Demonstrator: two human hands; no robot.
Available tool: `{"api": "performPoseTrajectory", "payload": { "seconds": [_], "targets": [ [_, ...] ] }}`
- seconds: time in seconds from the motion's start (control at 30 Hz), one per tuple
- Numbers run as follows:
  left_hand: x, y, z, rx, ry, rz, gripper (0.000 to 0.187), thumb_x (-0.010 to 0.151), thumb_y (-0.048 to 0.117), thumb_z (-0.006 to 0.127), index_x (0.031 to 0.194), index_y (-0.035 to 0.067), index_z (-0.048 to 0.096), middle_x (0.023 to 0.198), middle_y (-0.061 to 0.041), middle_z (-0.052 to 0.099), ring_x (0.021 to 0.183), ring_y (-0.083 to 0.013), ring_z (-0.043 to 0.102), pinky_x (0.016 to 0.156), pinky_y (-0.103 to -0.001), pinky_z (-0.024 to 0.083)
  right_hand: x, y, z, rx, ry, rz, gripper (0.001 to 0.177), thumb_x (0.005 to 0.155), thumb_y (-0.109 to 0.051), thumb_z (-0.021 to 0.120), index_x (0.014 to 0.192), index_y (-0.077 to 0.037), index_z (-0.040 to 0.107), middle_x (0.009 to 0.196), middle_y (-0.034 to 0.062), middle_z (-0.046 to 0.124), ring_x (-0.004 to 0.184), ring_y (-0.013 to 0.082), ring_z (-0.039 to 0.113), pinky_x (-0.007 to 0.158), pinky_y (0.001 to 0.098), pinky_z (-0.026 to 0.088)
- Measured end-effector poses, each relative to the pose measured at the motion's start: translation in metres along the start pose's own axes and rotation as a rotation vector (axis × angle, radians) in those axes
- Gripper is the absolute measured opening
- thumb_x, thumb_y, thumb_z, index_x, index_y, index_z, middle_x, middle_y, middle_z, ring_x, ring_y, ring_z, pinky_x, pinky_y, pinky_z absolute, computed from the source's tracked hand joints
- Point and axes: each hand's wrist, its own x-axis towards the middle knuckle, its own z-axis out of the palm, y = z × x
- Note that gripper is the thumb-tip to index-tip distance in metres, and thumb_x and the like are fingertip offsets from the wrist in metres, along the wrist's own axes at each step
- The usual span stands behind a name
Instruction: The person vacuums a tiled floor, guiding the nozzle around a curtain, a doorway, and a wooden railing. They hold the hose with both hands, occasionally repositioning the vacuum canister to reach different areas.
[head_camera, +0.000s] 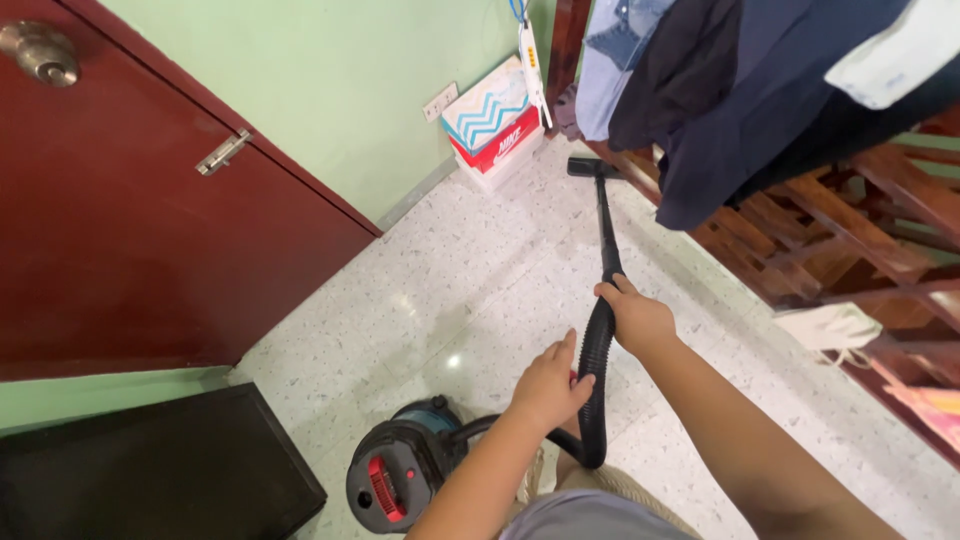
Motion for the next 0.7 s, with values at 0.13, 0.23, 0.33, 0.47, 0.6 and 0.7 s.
{"api": "performPoseTrajectory", "payload": {
  "seconds": [0.13,0.23,0.33,0.47,0.6,0.7],
  "targets": [
    [-0.021,-0.005,-0.006,0.011,-0.055,-0.03,0.087,0.088,0.036,0.069,0.159,0.004,0.031,0.132,-0.02,0.061,0.113,-0.0376,0.063,0.097,-0.044,0.051,-0.035,-0.032,-0.008,0.047,0.107,-0.028,0.049,0.084,-0.012,0.069,0.128,-0.032,0.061,0.153,0.0033,0.052,0.104,0.0286,0.072,0.08,0.0388,0.06],
    [-0.045,-0.003,-0.017,0.025,0.029,0.07,0.091,0.086,0.037,0.074,0.157,0.001,0.031,0.141,-0.025,0.056,0.122,-0.0413,0.059,0.1,-0.045,0.049,-0.067,-0.07,-0.027,0.08,0.119,0.006,0.049,0.084,-0.011,0.068,0.127,-0.033,0.062,0.149,0.0018,0.055,0.104,0.0276,0.072,0.08,0.0379,0.059],
    [-0.074,0.006,-0.035,-0.037,0.044,0.046,0.097,0.084,0.039,0.075,0.158,0.0,0.027,0.139,-0.026,0.056,0.123,-0.0414,0.059,0.101,-0.045,0.049,-0.101,-0.108,-0.054,0.128,0.06,0.077,0.053,0.081,-0.008,0.067,0.127,-0.034,0.061,0.144,-0.003,0.057,0.101,0.0265,0.072,0.078,0.0379,0.058],
    [-0.118,0.024,-0.065,-0.091,0.091,0.106,0.093,0.08,0.032,0.076,0.157,0.004,0.032,0.131,-0.025,0.061,0.116,-0.041,0.064,0.095,-0.045,0.053,-0.152,-0.152,-0.082,0.161,0.128,0.069,0.048,0.083,-0.011,0.067,0.126,-0.032,0.062,0.129,-0.0026,0.063,0.099,0.0262,0.071,0.076,0.0385,0.058],
    [-0.157,0.042,-0.086,-0.127,0.065,0.132,0.092,0.072,0.021,0.075,0.155,0.008,0.038,0.12,-0.022,0.067,0.109,-0.0401,0.067,0.089,-0.045,0.055,-0.199,-0.176,-0.099,0.203,0.204,0.038,0.042,0.086,-0.014,0.065,0.124,-0.032,0.063,0.117,-0.0021,0.068,0.095,0.0259,0.072,0.076,0.0381,0.057],
    [-0.173,0.052,-0.088,-0.113,0.109,0.258,0.094,0.072,0.02,0.078,0.155,0.004,0.036,0.123,-0.025,0.065,0.111,-0.0415,0.066,0.091,-0.046,0.055,-0.221,-0.183,-0.109,0.197,0.189,0.082,0.038,0.088,-0.017,0.064,0.123,-0.033,0.064,0.114,-0.0009,0.068,0.094,0.0273,0.071,0.074,0.0393,0.057]
  ]
}}
